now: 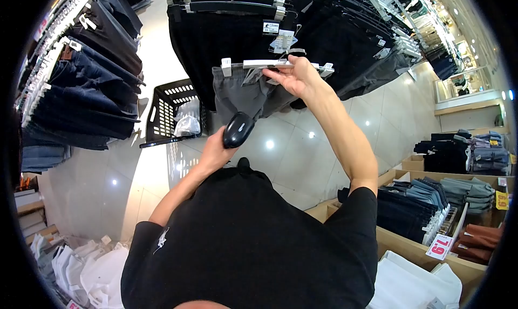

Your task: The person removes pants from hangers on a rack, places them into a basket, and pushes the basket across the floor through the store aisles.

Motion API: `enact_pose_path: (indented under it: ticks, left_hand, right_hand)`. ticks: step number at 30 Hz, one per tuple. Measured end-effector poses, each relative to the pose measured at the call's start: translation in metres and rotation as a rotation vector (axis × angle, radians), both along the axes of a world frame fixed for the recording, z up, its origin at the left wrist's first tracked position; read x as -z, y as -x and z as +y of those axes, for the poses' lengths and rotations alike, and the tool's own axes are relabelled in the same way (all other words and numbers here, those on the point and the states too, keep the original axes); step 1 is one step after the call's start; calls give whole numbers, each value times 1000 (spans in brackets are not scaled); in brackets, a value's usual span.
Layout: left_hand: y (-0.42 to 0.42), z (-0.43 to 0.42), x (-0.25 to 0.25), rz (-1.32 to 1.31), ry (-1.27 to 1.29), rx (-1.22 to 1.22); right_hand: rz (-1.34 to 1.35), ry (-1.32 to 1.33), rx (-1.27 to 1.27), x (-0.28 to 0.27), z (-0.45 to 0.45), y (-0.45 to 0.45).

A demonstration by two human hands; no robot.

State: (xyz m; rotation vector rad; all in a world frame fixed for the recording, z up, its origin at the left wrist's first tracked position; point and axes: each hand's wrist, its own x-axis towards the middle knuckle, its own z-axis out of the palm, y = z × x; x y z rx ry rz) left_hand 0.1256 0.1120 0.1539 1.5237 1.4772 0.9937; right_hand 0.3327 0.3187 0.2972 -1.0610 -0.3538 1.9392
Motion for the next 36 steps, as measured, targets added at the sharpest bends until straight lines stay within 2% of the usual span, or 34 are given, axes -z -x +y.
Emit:
enact_pose_path:
  ticks: [2,10,20,26,27,29,30,33,36]
  left_hand:
    - [-18,10,-7,-20,-84,-26]
    - [-54,34,-20,-43,-165,-99]
    - [-47,40,-18,13,-159,-135]
    - [-25,26,6,2,-120,-111]
    - [-20,21,8,-2,-77,-114]
    - [-6,13,12,1,22,-78]
    - [-1,8,13,-7,19,-78]
    - [15,-4,32,-35,30,-89]
    - [27,-15,28,-92,52,-167]
  right_hand:
    - [69,74,55,-4,6,3]
    - [134,15,126,-4,11,18]
    - [138,36,117,-8,6,28]
    - [191,57,12,22,35,28]
    - [132,19,2,21,36,34]
    - [109,29,7,13,38,51]
    - [15,18,27,-8,30,66]
    - [-2,-41,-43,-16,43,87]
    - [-38,-42,-62,-33,61,105]
